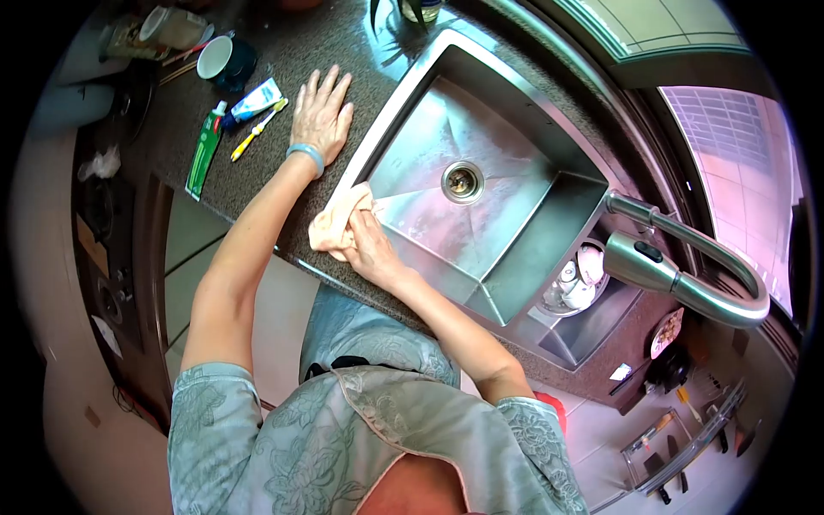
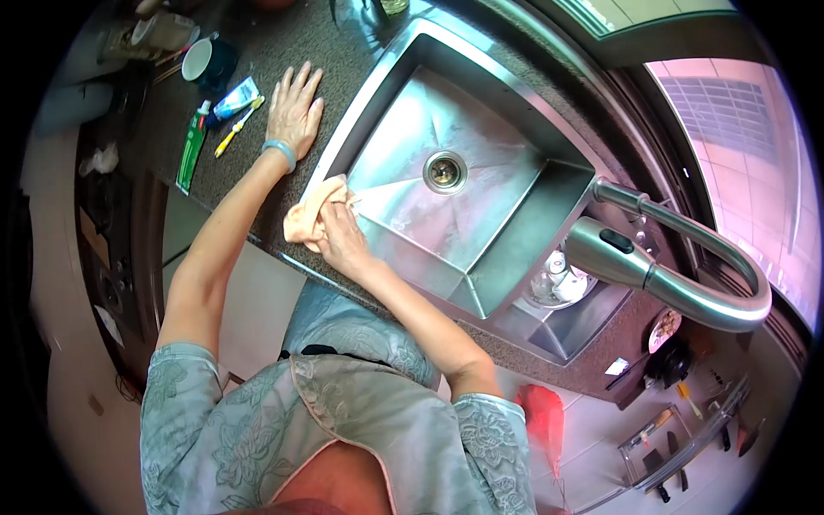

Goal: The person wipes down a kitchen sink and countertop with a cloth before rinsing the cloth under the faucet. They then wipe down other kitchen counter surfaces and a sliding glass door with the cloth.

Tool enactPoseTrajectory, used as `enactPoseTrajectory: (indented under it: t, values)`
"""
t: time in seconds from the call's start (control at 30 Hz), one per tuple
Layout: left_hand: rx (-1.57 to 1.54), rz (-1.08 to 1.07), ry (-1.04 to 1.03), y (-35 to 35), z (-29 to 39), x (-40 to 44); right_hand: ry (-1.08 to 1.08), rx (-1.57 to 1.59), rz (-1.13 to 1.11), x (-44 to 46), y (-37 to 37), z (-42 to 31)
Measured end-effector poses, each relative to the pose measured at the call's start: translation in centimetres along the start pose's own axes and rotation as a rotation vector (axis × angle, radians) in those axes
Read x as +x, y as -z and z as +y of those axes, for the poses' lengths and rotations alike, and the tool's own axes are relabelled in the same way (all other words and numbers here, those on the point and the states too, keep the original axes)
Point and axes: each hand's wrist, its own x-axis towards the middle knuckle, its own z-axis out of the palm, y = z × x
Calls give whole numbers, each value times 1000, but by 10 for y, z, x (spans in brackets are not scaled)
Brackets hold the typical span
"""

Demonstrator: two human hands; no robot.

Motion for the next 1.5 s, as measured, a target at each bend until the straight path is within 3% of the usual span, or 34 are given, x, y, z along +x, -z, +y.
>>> enactPoseTrajectory:
  t: [0.07,0.13,0.2,0.3,0.4,0.43,0.47,0.53,0.6,0.7,0.77,0.8,0.83,0.87,0.93,0.97,1.0,1.07,1.27,1.33,1.5]
  values:
    - [12,-11,17,1,1,0,-44,98,-336,9,36,-5]
    - [16,-39,28,2,2,0,45,41,-268,17,46,13]
    - [33,-39,15,0,1,0,15,-221,-152,34,69,16]
    - [24,-29,1,1,1,2,248,-330,247,80,112,4]
    - [32,-12,-10,1,2,2,443,-647,518,129,145,22]
    - [42,-6,-10,-1,1,2,256,-665,533,143,147,32]
    - [45,5,-11,-2,1,2,383,-773,666,156,155,44]
    - [24,36,-29,-3,-2,1,259,-855,542,171,176,76]
    - [17,67,-38,-8,-5,0,434,-952,610,167,193,102]
    - [13,115,-61,-12,-8,-1,470,-1045,547,138,223,107]
    - [-1,122,-63,-17,-11,-2,348,-1072,442,102,247,112]
    - [-9,143,-80,-18,-12,-2,206,-807,554,84,248,117]
    - [-3,152,-90,-18,-13,-2,108,-796,535,63,261,126]
    - [-6,145,-75,-8,-7,-3,205,-1166,398,38,281,141]
    - [-75,-79,68,18,9,1,145,-1303,324,-2,306,156]
    - [-72,-49,67,20,13,1,57,-1444,298,-21,314,163]
    - [-75,-50,77,20,12,0,-7,-1423,326,-35,311,149]
    - [-71,-52,64,18,11,0,-108,-1617,169,-54,312,152]
    - [-93,-42,79,19,10,0,-316,-1337,-161,-115,242,115]
    - [-99,-42,78,19,10,-2,-312,-1331,-220,-115,244,112]
    - [-69,-48,71,15,9,-1,-3,-1458,22,-68,291,152]
